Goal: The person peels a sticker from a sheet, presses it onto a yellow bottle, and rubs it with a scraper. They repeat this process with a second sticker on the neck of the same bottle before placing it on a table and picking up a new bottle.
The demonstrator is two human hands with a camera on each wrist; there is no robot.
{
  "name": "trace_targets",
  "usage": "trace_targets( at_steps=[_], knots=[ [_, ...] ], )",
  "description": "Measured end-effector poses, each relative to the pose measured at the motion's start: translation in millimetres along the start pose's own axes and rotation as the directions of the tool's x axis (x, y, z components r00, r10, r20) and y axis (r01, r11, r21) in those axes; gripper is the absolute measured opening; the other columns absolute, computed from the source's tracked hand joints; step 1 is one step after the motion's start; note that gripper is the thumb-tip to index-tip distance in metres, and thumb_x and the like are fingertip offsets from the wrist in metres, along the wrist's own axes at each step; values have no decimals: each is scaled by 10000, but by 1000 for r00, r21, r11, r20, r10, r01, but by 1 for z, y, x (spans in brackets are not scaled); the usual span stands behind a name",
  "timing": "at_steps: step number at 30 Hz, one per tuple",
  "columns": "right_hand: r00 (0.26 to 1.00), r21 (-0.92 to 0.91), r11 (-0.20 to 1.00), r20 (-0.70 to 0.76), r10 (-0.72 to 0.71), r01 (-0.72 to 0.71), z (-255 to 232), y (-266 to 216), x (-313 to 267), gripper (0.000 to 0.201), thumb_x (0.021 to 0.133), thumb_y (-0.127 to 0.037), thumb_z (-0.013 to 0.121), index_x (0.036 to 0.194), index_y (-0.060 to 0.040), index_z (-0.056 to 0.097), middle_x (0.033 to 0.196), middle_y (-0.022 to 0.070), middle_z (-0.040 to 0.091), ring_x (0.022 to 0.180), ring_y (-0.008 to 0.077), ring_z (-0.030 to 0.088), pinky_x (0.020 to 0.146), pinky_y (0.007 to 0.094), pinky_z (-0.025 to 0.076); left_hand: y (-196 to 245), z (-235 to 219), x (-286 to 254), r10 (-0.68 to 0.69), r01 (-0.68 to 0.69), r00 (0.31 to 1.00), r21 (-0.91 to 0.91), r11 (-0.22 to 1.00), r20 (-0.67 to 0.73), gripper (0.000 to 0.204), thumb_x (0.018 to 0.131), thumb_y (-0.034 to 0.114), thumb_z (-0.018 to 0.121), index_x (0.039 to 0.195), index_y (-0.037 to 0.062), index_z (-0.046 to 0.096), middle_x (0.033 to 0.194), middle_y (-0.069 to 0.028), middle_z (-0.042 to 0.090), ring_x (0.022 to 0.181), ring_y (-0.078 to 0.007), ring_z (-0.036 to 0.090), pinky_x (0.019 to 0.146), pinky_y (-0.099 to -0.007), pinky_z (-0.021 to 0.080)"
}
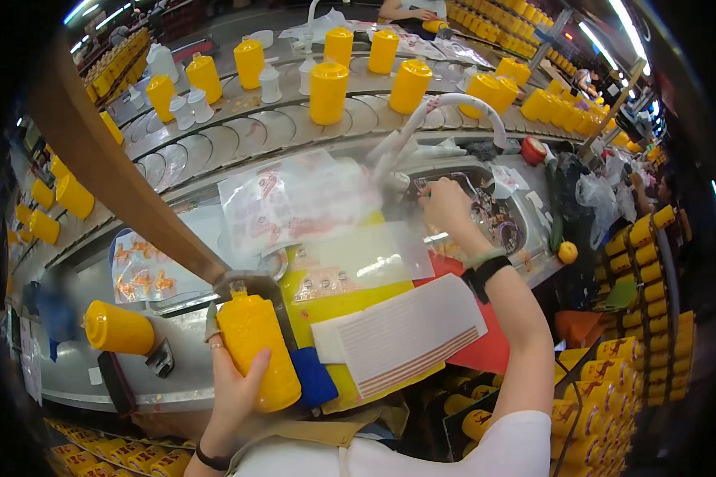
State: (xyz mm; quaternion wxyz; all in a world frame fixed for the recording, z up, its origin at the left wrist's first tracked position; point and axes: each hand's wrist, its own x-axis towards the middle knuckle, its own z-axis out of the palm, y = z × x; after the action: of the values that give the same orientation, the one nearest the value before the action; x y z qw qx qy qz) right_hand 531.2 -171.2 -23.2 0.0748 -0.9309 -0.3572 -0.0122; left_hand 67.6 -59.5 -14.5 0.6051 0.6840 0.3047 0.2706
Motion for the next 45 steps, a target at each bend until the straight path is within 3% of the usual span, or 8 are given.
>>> trace_targets(
  at_steps=[4,11,15,17,21,29,40,45],
  knots=[
    [999,-358,934,-38,-17,2,68,45,57,244,825,-275,804,1037,-154,796,1129,118,696,1139,333,660,892,462,581,3,6,-2,-73,70,997,-81,994,-26,696,957,-13,668,1527,-2,270,1341,-159,569,1169,-221,627,993,-363,535],
    [997,-422,904,-69,44,-69,90,58,67,213,880,-193,727,1046,-71,781,1132,127,725,1069,323,705,853,440,604,5,2,-1,-184,186,982,-89,978,28,928,914,-33,680,1628,-1,89,1452,-195,451,1283,-263,544,1097,-400,464],
    [991,115,986,-29,128,-124,55,70,58,333,889,-271,779,1096,-11,774,928,121,778,815,263,735,753,378,580,5,0,-1,-164,166,986,-56,985,41,915,908,-40,670,1621,-8,98,1457,-195,447,1288,-267,541,1103,-403,463],
    [979,617,761,107,172,-201,17,51,33,304,894,-261,800,1043,2,770,810,33,726,734,138,652,659,322,518,3,2,2,-154,155,988,-58,986,26,895,906,-34,674,1610,-15,122,1449,-194,458,1287,-267,542,1104,-404,463],
    [990,858,497,141,17,-131,-42,-20,-40,186,931,-135,755,1054,4,757,804,-30,634,697,42,510,602,233,413,4,2,5,-37,36,999,-36,999,-11,822,892,28,748,1540,-39,248,1408,-189,497,1276,-264,557,1099,-412,459],
    [970,802,571,-40,-240,174,-51,-127,-142,142,938,-44,701,1067,17,705,879,8,657,775,76,543,724,247,447,10,-7,-3,-70,65,997,-266,962,-11,934,906,29,751,1609,-40,141,1441,-190,471,1314,-251,548,1084,-386,485],
    [917,692,617,-177,-357,374,-49,-188,-151,169,871,26,739,1032,-27,748,795,61,628,693,161,533,632,300,427,2,0,2,129,-92,986,296,951,-108,975,817,34,842,1581,-21,238,1447,-191,468,1274,-267,601,1028,-387,542],
    [832,542,638,-269,-485,547,-42,-203,-140,234,840,57,735,1036,-66,771,774,66,569,724,233,532,645,337,440,-2,-1,3,37,-24,994,122,992,-107,950,810,108,841,1562,-26,276,1447,-205,438,1306,-322,535,1097,-421,458]
  ],
)
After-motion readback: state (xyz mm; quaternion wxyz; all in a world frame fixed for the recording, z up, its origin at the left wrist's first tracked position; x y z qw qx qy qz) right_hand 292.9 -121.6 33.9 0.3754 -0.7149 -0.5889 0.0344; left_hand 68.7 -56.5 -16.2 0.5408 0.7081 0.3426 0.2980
